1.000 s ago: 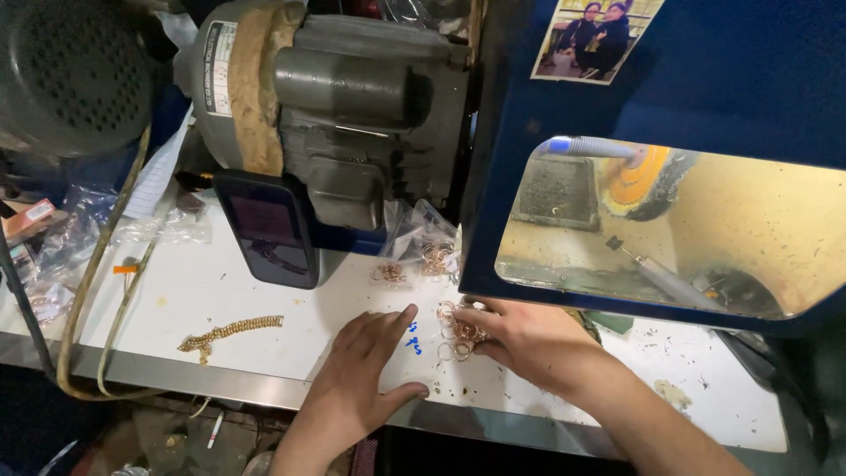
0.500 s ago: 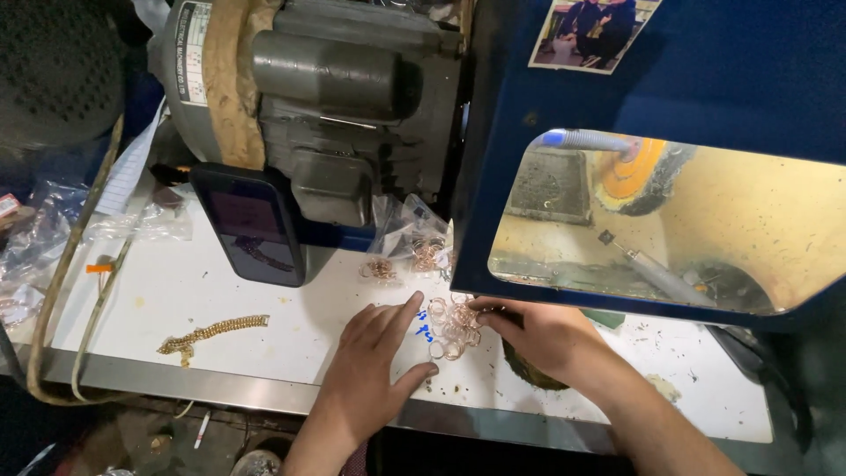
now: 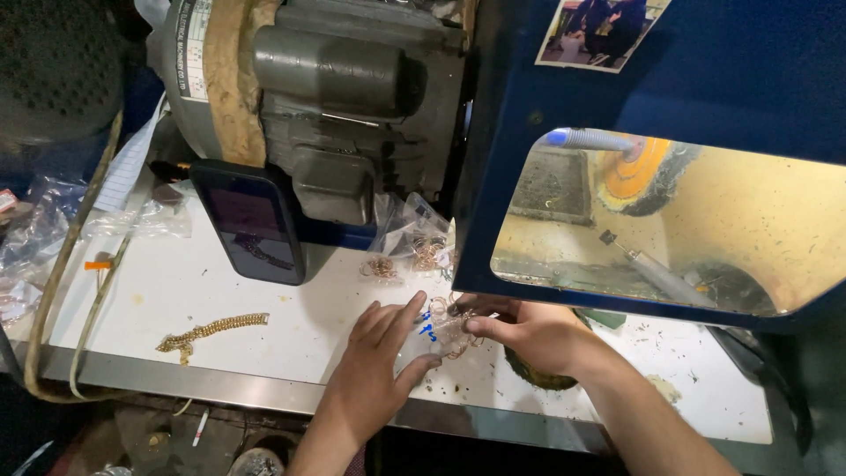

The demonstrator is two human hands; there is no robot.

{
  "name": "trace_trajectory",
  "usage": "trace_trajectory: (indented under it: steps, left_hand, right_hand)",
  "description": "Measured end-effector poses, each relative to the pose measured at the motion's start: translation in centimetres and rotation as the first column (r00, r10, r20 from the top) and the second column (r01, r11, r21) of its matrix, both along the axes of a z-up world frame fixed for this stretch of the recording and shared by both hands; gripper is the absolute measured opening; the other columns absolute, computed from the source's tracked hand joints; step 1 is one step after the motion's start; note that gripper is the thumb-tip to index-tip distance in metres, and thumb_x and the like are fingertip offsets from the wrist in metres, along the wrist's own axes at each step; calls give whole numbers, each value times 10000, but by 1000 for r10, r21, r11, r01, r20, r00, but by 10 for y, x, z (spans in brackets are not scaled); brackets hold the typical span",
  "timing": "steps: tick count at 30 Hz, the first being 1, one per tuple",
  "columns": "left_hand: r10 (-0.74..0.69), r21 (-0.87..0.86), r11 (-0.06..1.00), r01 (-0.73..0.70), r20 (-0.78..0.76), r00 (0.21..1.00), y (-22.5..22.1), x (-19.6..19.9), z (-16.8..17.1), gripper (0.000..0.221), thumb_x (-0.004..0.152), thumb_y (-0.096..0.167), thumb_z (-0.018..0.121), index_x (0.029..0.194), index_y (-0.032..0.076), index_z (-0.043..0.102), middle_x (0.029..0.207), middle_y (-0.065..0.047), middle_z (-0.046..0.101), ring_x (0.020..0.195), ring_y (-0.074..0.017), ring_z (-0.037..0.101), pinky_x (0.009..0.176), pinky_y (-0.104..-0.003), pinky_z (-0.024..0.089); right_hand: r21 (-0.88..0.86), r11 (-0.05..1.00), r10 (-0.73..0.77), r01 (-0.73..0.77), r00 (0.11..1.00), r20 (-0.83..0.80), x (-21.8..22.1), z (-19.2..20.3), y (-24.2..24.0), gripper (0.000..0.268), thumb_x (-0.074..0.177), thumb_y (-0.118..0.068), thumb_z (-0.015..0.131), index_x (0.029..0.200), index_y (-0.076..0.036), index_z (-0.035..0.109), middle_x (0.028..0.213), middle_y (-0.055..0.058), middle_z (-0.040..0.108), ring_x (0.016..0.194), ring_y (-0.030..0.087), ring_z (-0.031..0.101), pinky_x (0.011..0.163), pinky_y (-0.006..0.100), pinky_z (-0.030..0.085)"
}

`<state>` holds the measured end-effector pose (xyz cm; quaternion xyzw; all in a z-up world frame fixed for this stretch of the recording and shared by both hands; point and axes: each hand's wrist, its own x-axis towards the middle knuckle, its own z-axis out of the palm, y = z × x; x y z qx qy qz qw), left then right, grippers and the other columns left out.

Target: Polishing small metal jewelry components using a handheld rotary tool and a bench-mounted polishing wheel.

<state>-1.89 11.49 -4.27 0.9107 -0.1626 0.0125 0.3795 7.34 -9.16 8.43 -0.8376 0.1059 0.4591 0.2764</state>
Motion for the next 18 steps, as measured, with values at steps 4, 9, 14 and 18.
trace_trajectory:
  steps: [4, 9, 14, 18]
  left_hand:
    - [-21, -8, 1000, 21, 71, 997, 0, 0, 1, 812, 926, 286, 767, 1570, 62, 326, 1355, -113, 597, 1292, -295, 525, 1203, -522, 259]
    - [-28, -16, 999, 29, 59, 998, 0, 1, 4, 826, 920, 244, 780, 1576, 73, 308, 1364, -115, 580, 1284, -300, 527, 1203, -544, 264]
    - [72, -117, 990, -79, -59, 996, 3, -5, -4, 696, 976, 322, 645, 1576, 186, 321, 1429, -79, 576, 1307, -363, 488, 1107, -559, 391]
    - [134, -253, 948, -192, -229, 964, 9, -6, 16, 688, 951, 424, 612, 1566, 206, 391, 1579, -74, 512, 1365, -293, 554, 1085, -442, 452]
  right_hand:
    - [-113, 991, 79, -76, 997, 25, -2, 9, 8, 517, 923, -626, 512, 1371, -448, 698, 937, -59, 789, 567, 98, 465, 592, 240, 325]
    - [164, 984, 37, -69, 980, 194, -14, -4, 5, 420, 990, -331, 536, 1382, -305, 684, 1351, -132, 779, 1243, 25, 724, 1078, 208, 520]
    - [402, 824, 75, -400, 780, 622, -31, -22, -6, 290, 987, -145, 526, 1217, -143, 703, 1198, -13, 821, 1105, 124, 790, 965, 278, 614]
    - [379, 713, -83, -590, 466, 881, -38, -33, -20, 226, 977, 0, 518, 1051, -83, 715, 1137, 73, 803, 1041, 211, 812, 893, 281, 640]
